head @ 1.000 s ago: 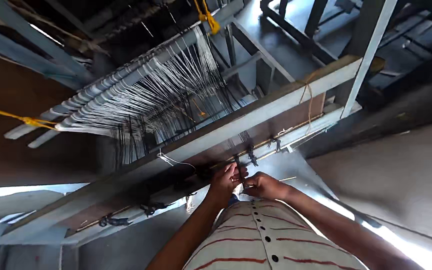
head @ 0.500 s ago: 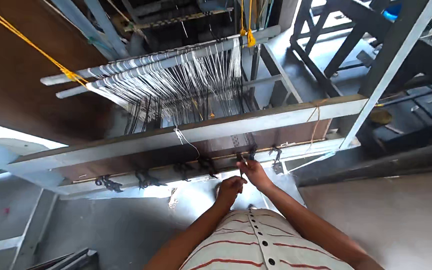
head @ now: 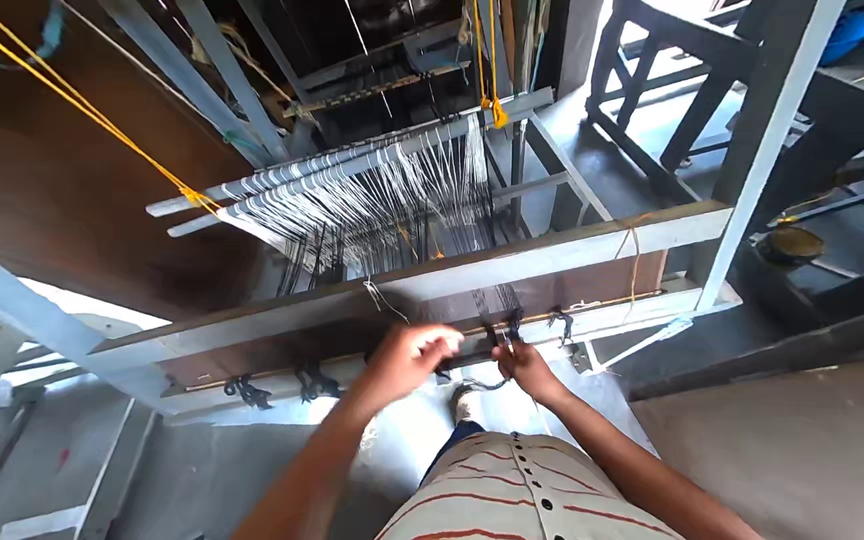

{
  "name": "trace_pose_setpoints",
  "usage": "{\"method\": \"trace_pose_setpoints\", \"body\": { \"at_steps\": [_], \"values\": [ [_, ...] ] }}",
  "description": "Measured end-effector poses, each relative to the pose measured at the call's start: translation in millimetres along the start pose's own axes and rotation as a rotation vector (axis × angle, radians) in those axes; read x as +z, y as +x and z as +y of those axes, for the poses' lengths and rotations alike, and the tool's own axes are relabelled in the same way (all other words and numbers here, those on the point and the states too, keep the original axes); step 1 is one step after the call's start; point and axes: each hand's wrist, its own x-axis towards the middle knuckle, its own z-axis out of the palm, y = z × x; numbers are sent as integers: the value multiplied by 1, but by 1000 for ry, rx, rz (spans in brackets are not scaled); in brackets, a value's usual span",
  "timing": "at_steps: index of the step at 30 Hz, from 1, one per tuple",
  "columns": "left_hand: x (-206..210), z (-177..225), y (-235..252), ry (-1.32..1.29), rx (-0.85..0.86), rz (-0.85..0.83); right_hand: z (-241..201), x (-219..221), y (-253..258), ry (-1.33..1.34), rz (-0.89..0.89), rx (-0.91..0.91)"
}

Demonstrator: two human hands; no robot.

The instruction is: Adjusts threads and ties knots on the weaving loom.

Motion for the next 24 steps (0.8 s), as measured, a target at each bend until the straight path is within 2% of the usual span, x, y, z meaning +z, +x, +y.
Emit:
{"method": "trace_pose_setpoints", "body": {
  "at_steps": [2, 4, 7, 11, 13, 15, 20, 24],
  "values": [
    [-43, 7, 29, 109, 43, 60, 4, -3, -1, -85, -18, -11],
    [-75, -4, 75, 268, 110, 60, 7, -7, -3, -157, -31, -33],
    [-95, -38, 156, 458, 181, -85, 8, -14, -7, -217, -52, -20],
    [-83, -93, 252, 760, 296, -393, 15, -16, -15, -129, 9, 38],
    [-69, -125, 292, 836, 406, -475, 15, -13, -18, -88, 45, 87],
    [-58, -152, 323, 881, 445, -539, 11, -9, -20, -73, 67, 133],
    [-44, -194, 377, 1022, 400, -561, 9, 9, -23, -26, 151, 138],
    [-46, -210, 393, 1156, 383, -552, 16, 18, -25, 27, 225, 148]
  ]
}}
